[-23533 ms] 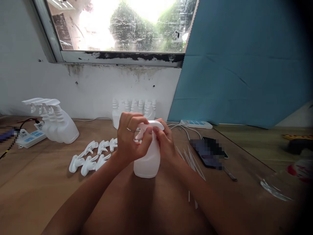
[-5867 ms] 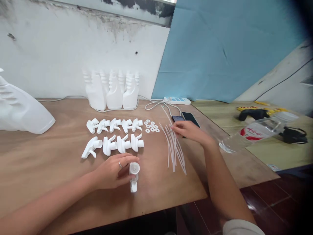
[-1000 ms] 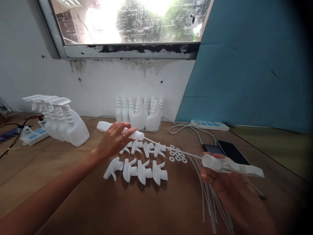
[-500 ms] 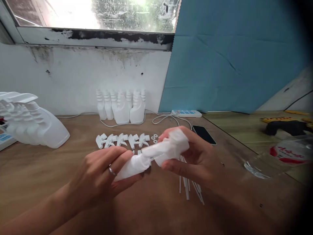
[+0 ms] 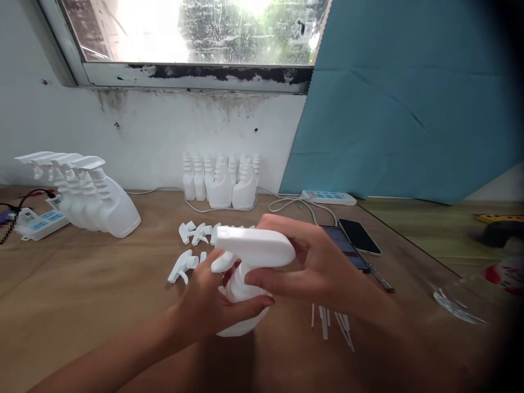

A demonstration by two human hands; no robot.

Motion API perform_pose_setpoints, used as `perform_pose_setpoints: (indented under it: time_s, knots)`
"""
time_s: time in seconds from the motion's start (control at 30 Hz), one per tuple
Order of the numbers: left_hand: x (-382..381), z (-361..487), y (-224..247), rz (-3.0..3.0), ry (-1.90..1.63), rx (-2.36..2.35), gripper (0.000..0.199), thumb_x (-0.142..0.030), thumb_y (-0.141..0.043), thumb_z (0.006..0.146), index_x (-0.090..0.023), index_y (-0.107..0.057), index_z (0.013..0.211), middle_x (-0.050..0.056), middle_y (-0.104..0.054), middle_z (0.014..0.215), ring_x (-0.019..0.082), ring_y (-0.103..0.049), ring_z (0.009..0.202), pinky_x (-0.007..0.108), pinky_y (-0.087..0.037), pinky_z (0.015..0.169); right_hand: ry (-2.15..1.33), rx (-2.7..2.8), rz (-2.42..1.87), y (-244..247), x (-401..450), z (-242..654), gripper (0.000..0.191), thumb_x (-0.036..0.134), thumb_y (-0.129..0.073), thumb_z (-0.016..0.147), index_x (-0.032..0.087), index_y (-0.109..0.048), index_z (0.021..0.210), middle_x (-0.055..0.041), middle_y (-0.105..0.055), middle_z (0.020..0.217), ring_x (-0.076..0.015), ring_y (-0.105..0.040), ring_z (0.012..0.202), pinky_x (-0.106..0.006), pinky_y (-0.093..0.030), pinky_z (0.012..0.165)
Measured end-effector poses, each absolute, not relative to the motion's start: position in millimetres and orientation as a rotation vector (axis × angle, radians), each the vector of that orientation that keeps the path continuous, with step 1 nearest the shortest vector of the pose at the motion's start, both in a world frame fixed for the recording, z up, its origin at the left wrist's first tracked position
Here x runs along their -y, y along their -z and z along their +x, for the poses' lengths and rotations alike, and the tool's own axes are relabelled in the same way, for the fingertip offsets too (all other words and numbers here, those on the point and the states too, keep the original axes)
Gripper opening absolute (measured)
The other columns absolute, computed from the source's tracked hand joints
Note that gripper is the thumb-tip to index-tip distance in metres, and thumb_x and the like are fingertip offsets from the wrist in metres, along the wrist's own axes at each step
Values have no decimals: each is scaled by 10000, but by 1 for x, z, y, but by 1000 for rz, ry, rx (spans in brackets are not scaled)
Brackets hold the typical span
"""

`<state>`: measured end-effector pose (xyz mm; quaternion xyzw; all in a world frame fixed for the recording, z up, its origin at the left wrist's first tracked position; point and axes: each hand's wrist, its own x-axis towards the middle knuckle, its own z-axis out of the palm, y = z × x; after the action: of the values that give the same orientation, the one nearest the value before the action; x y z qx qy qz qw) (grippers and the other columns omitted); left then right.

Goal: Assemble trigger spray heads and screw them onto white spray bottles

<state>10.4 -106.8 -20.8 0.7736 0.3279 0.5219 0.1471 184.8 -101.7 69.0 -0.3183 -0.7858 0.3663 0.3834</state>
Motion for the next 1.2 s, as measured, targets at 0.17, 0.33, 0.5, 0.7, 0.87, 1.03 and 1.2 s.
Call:
perform_pose_setpoints:
  time_s: [0.17, 0.33, 0.5, 0.7, 0.87, 1.03, 1.2]
  knots:
    - [109, 9, 34, 2070, -1345, -882, 429, -509, -753, 703, -221, -583, 972, 47, -665, 826, 201, -646, 701, 323, -560, 573, -1055, 1860, -612, -41, 102, 173, 218, 286, -742, 744, 201, -595, 880, -10, -599, 876, -128, -565, 722, -236, -456, 616]
    - [91, -24, 12, 1995, -1418, -572, 630, -812, -425, 746, -199, -499, 871, 55, -551, 743, 177, -541, 616, 317, -475, 506, -1482, 1631, -362, -11, 99, 164, 307, 372, -652, 836, 222, -463, 1025, -14, -647, 783, -165, -627, 700, -308, -492, 659]
    - [86, -45, -53, 2141, -1449, -540, 606, -763, -420, 795, -211, -566, 998, 90, -590, 907, 221, -580, 780, 399, -515, 710, -1562, 1598, -264, -3, 98, 155, 402, 381, -697, 787, 214, -430, 1038, -4, -632, 690, -158, -590, 608, -309, -460, 606]
    - [104, -24, -85, 2464, -1235, -594, 248, -426, -649, 840, -208, -640, 957, 53, -657, 884, 173, -630, 749, 310, -536, 663, -1484, 1658, -255, -7, 102, 155, 368, 479, -579, 825, 182, -532, 1038, -49, -641, 738, -210, -617, 706, -340, -476, 661]
    - [103, -16, -74, 2436, -1330, -555, 138, -208, -657, 840, -177, -567, 741, -2, -572, 717, 100, -573, 604, 231, -484, 542, -1410, 1627, -381, -12, 108, 151, 516, 397, -698, 752, 216, -446, 1165, 4, -602, 669, -183, -579, 619, -316, -477, 599]
    - [107, -16, -75, 2479, -1336, -549, 212, -162, -643, 836, -173, -491, 688, -4, -531, 693, 97, -514, 616, 235, -460, 562, -1391, 1578, -378, -4, 111, 150, 494, 423, -679, 786, 214, -444, 1168, -10, -635, 689, -182, -611, 614, -288, -470, 552]
    - [108, -15, -78, 2464, -1297, -472, 214, -106, -632, 833, -166, -463, 717, -5, -512, 725, 80, -472, 626, 208, -423, 564, -1502, 1565, -299, 2, 109, 154, 542, 507, -647, 786, 217, -444, 1197, -27, -650, 711, -193, -621, 647, -280, -462, 551]
